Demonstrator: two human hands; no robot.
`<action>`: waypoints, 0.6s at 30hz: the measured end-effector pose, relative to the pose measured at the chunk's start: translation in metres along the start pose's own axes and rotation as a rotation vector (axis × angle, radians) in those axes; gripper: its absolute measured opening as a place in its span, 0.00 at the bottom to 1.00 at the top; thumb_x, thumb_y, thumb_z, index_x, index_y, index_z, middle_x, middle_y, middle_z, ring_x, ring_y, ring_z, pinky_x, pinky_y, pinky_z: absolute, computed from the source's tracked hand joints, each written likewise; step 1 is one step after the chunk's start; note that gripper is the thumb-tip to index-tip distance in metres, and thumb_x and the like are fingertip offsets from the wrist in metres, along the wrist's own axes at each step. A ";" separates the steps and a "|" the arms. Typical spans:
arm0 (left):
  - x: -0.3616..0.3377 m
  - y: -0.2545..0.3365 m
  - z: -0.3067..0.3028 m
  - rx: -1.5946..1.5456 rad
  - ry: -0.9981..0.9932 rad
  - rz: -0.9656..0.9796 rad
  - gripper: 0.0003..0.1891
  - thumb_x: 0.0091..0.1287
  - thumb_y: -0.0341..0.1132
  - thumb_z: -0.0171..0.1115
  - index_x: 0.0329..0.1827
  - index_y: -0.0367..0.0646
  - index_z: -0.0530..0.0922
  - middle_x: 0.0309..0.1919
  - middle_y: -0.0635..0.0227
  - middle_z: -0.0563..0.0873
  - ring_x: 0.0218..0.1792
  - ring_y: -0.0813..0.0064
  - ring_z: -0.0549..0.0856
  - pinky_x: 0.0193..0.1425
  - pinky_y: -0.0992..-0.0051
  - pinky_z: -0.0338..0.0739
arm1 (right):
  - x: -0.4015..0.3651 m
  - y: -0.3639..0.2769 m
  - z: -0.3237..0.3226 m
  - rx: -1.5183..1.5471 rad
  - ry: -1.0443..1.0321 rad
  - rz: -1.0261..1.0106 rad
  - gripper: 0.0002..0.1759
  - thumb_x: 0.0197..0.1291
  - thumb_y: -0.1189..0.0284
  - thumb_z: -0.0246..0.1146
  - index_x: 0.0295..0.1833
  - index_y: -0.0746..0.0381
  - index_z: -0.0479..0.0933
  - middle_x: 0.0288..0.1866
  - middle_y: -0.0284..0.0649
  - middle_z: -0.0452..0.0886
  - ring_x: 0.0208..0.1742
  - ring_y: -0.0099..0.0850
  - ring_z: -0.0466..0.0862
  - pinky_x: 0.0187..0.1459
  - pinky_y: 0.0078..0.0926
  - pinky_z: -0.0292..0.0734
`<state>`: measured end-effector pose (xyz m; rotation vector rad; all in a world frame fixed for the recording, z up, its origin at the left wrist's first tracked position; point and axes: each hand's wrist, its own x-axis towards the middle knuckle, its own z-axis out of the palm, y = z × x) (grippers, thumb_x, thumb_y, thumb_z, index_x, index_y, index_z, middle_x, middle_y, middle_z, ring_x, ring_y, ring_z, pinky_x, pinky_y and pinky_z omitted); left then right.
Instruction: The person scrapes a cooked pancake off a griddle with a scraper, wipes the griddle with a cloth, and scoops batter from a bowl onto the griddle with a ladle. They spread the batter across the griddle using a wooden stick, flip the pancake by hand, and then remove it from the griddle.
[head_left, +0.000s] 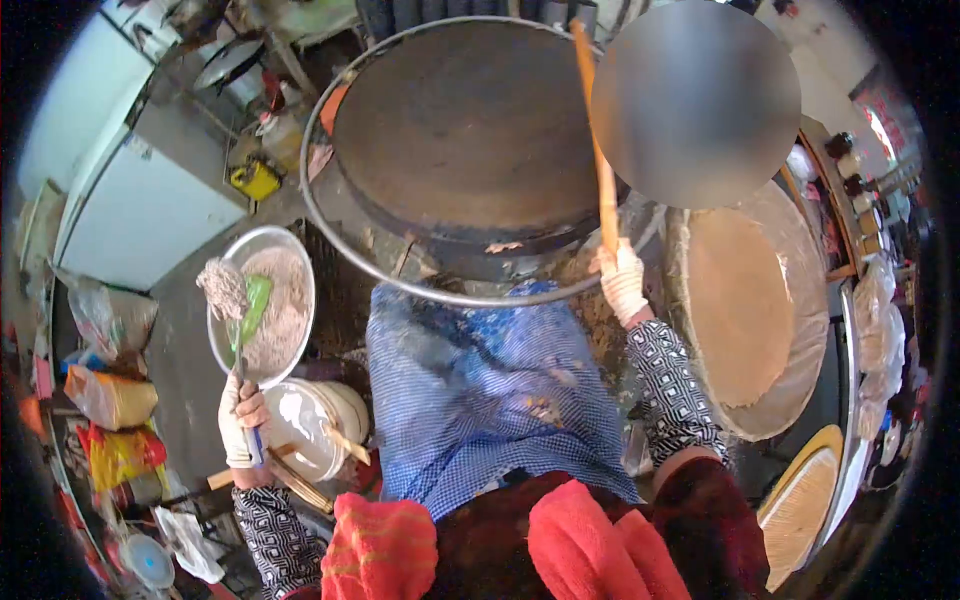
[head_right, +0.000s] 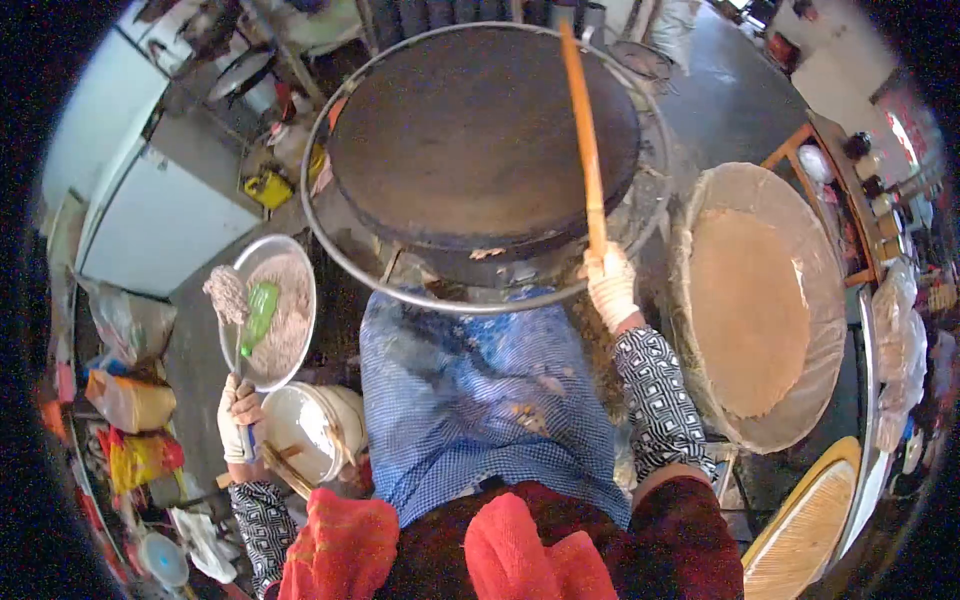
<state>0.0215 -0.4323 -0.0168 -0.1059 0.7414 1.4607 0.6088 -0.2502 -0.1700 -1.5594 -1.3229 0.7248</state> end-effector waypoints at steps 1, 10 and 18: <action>0.005 -0.003 0.016 0.060 -0.026 0.028 0.15 0.80 0.44 0.43 0.48 0.40 0.70 0.19 0.78 0.63 0.12 0.88 0.61 0.08 0.86 0.57 | 0.004 0.000 0.003 -0.310 0.110 -0.217 0.10 0.67 0.67 0.59 0.41 0.63 0.73 0.24 0.41 0.78 0.25 0.33 0.82 0.32 0.34 0.77; 0.063 -0.167 0.183 1.025 -0.238 0.295 0.32 0.73 0.35 0.56 0.78 0.44 0.55 0.23 0.78 0.69 0.15 0.90 0.65 0.15 0.88 0.62 | -0.009 -0.014 0.012 0.102 0.130 0.053 0.11 0.69 0.65 0.58 0.42 0.63 0.73 0.21 0.40 0.80 0.23 0.34 0.81 0.30 0.34 0.74; 0.178 -0.245 0.147 2.226 -0.527 0.911 0.29 0.67 0.29 0.58 0.73 0.56 0.68 0.35 0.56 0.77 0.35 0.52 0.83 0.38 0.60 0.79 | -0.026 -0.031 0.037 0.270 0.204 0.135 0.10 0.68 0.69 0.59 0.45 0.66 0.74 0.26 0.40 0.78 0.20 0.28 0.81 0.26 0.29 0.77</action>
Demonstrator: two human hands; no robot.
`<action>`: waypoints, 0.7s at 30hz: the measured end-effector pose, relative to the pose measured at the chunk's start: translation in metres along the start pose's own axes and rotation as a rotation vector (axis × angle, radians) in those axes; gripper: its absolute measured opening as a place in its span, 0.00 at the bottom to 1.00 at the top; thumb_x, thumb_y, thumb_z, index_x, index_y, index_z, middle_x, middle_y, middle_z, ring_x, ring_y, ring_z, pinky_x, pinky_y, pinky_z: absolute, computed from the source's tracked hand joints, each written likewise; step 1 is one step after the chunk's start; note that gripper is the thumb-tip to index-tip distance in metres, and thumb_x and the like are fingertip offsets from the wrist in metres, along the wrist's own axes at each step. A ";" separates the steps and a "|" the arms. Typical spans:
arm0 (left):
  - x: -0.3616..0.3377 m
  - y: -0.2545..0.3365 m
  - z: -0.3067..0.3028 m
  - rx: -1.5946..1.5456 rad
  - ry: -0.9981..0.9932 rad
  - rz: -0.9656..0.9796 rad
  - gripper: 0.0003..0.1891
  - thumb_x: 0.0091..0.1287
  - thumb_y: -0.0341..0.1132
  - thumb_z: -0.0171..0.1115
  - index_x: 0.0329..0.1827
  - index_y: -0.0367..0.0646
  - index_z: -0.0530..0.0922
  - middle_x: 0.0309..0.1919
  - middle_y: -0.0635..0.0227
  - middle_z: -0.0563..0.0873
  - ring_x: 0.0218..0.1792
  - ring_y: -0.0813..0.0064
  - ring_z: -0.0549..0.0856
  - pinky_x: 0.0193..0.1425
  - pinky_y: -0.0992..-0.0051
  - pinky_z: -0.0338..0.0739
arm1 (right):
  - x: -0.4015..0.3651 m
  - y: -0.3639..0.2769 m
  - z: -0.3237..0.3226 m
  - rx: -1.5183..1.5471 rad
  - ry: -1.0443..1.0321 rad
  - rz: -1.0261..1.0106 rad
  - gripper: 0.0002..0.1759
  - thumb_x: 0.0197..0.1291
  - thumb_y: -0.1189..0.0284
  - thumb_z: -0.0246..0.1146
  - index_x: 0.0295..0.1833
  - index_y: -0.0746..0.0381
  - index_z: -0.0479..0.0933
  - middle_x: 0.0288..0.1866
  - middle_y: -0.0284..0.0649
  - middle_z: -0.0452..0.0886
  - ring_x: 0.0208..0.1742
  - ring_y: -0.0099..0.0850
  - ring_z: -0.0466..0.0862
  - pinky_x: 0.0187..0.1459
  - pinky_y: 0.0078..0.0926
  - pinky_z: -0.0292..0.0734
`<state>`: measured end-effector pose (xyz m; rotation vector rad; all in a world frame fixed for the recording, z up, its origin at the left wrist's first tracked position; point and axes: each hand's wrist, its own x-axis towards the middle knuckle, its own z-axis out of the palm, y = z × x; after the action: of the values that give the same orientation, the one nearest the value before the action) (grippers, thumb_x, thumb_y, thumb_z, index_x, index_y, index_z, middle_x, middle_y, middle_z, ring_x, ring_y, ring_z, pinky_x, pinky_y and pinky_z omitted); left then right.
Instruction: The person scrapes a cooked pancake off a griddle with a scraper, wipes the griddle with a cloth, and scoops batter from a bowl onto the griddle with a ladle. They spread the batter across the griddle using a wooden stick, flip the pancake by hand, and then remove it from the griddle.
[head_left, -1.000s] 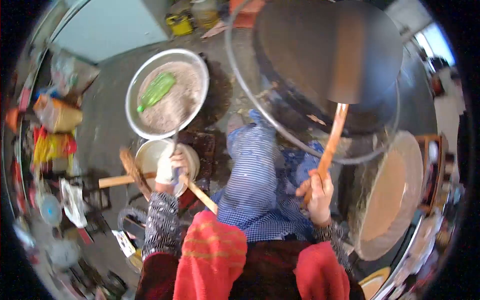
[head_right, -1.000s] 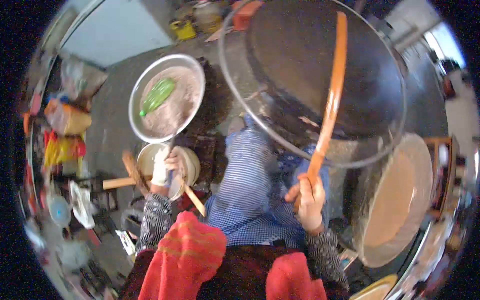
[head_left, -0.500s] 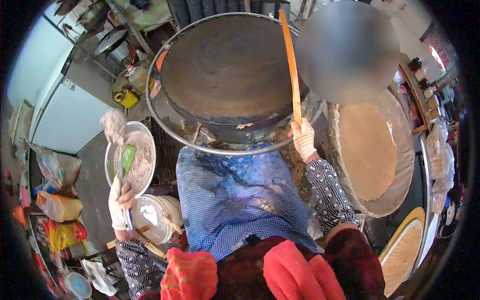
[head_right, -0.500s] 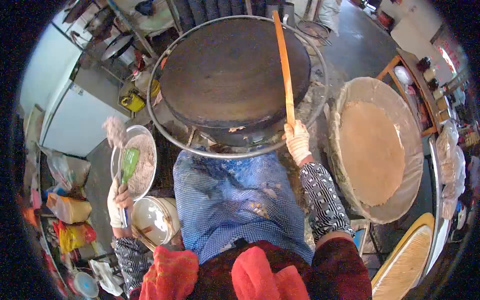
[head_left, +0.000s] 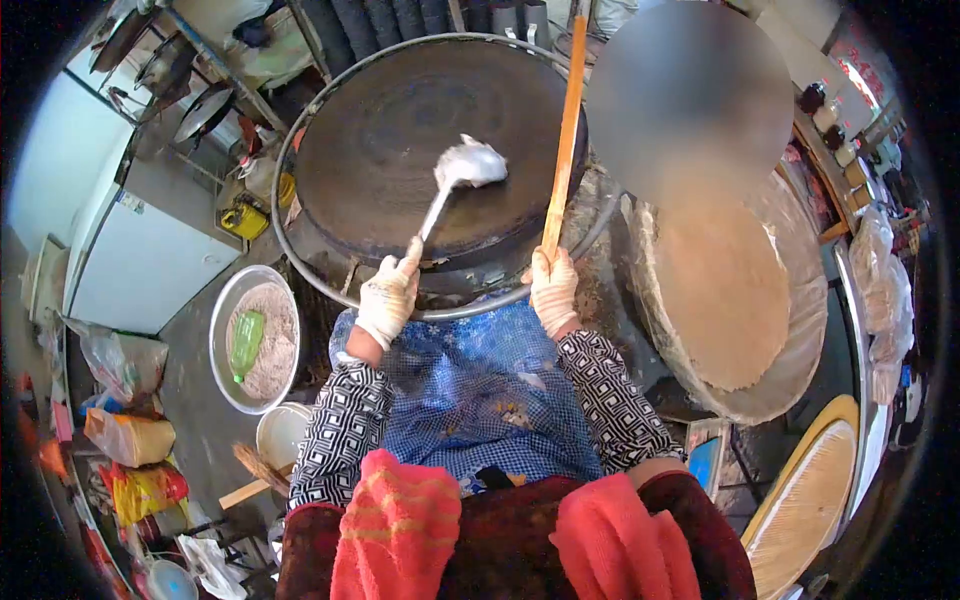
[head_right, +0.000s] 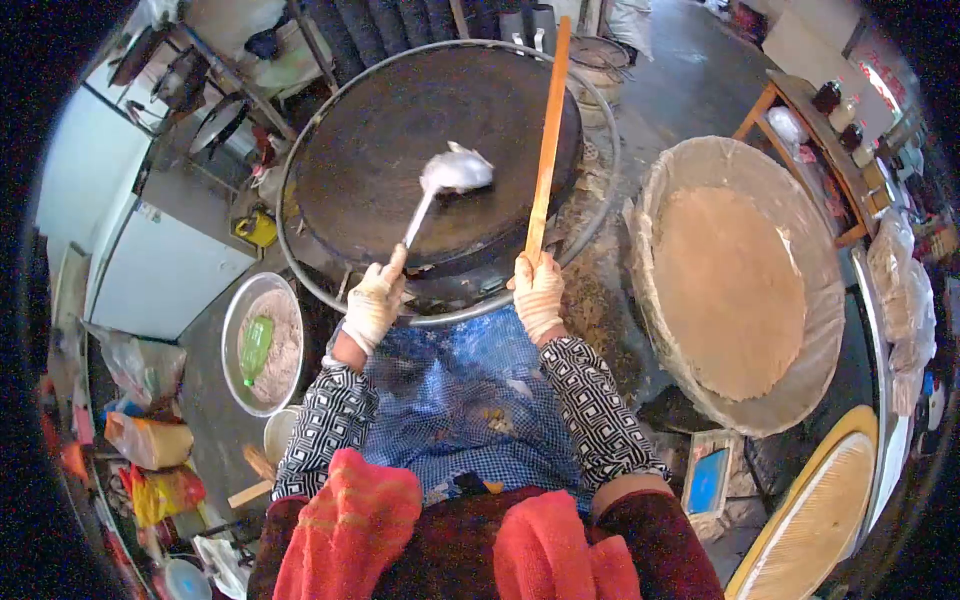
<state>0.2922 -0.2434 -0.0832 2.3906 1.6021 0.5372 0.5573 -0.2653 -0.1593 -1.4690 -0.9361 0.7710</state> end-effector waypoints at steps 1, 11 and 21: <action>0.000 0.001 -0.001 0.143 0.048 0.070 0.28 0.67 0.31 0.58 0.72 0.58 0.69 0.34 0.59 0.77 0.31 0.54 0.82 0.34 0.58 0.78 | -0.003 -0.002 0.001 0.039 -0.013 0.024 0.11 0.67 0.70 0.60 0.46 0.67 0.74 0.31 0.42 0.77 0.20 0.28 0.82 0.26 0.27 0.78; -0.023 -0.003 -0.021 0.145 0.048 0.108 0.29 0.64 0.29 0.59 0.71 0.57 0.70 0.32 0.60 0.76 0.32 0.58 0.83 0.33 0.62 0.79 | -0.016 -0.007 0.007 0.085 -0.077 0.013 0.12 0.69 0.71 0.57 0.54 0.66 0.71 0.35 0.42 0.79 0.24 0.28 0.83 0.31 0.26 0.80; -0.046 0.025 -0.082 -0.824 0.318 -0.252 0.29 0.67 0.29 0.61 0.73 0.43 0.67 0.41 0.70 0.79 0.30 0.81 0.75 0.34 0.78 0.74 | -0.010 -0.074 -0.058 0.374 -0.382 0.404 0.15 0.70 0.58 0.55 0.43 0.60 0.71 0.20 0.33 0.72 0.12 0.23 0.68 0.14 0.24 0.68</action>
<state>0.2636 -0.2971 -0.0076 1.5259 1.3690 1.2684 0.5950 -0.3007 -0.0799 -1.2088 -0.7231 1.4789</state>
